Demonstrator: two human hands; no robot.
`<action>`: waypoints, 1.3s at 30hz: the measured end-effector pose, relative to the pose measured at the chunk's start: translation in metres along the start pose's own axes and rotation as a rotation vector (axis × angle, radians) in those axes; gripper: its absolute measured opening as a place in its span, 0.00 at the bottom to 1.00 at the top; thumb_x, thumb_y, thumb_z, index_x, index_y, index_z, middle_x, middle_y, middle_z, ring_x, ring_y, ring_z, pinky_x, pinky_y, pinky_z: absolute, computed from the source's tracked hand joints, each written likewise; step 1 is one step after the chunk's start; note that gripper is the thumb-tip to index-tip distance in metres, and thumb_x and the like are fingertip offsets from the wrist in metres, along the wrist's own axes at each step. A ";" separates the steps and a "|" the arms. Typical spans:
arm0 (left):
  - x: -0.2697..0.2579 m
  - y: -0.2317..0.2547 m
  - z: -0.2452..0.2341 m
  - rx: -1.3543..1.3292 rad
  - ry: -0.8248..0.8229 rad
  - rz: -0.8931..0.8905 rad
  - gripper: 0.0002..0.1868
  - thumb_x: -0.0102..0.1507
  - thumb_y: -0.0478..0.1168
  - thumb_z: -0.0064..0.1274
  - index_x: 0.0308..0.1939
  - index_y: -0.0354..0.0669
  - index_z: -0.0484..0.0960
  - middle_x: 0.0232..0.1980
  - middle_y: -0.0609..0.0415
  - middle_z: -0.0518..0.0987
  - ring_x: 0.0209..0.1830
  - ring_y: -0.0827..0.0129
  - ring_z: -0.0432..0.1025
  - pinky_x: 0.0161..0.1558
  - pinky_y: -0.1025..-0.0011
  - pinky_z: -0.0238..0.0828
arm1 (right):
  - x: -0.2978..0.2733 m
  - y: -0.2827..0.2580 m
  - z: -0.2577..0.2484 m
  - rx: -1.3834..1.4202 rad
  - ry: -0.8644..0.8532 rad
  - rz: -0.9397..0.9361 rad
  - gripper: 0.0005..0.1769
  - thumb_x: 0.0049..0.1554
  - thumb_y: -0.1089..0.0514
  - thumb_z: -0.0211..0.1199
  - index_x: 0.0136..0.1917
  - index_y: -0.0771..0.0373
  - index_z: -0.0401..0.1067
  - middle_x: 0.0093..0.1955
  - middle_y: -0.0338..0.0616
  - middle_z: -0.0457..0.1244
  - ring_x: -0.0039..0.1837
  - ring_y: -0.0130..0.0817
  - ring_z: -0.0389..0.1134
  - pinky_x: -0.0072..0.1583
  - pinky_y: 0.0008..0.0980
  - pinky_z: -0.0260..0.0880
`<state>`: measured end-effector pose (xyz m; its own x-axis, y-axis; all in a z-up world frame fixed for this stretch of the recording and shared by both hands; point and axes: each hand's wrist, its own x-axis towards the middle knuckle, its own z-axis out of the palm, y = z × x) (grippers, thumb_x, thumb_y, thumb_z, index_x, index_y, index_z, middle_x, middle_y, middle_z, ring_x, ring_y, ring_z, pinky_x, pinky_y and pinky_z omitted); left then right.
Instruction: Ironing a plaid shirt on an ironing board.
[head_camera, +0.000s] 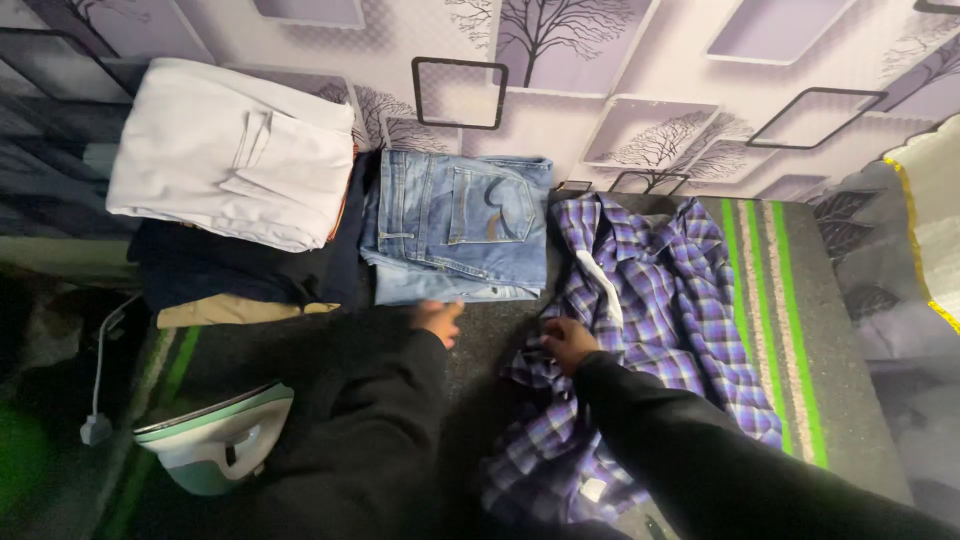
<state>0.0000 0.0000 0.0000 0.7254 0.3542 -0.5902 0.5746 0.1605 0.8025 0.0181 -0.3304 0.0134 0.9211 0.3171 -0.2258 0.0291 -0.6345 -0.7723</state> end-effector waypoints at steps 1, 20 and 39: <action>0.050 -0.007 -0.018 -0.005 0.003 -0.004 0.36 0.53 0.54 0.70 0.58 0.43 0.73 0.39 0.46 0.80 0.26 0.59 0.75 0.24 0.56 0.71 | 0.003 -0.014 -0.010 -0.004 -0.006 0.000 0.25 0.54 0.49 0.68 0.60 0.65 0.74 0.52 0.51 0.72 0.54 0.42 0.75 0.56 0.40 0.75; 0.137 0.086 -0.069 0.018 0.448 0.094 0.47 0.49 0.73 0.65 0.48 0.29 0.85 0.59 0.35 0.82 0.62 0.57 0.76 0.62 0.62 0.70 | 0.166 -0.073 -0.045 0.515 0.013 0.516 0.40 0.59 0.27 0.63 0.55 0.70 0.78 0.49 0.47 0.69 0.49 0.38 0.69 0.54 0.36 0.67; 0.032 0.146 -0.093 -0.239 0.050 -0.172 0.48 0.44 0.56 0.75 0.61 0.33 0.75 0.57 0.41 0.81 0.47 0.53 0.78 0.40 0.54 0.76 | 0.145 -0.023 -0.078 0.065 -0.278 0.025 0.24 0.62 0.45 0.60 0.64 0.62 0.78 0.59 0.52 0.71 0.58 0.40 0.71 0.61 0.36 0.67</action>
<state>0.0719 0.1206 0.1066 0.6023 0.3467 -0.7191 0.5779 0.4321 0.6923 0.1815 -0.3248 0.0447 0.7793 0.4884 -0.3926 -0.0258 -0.6010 -0.7989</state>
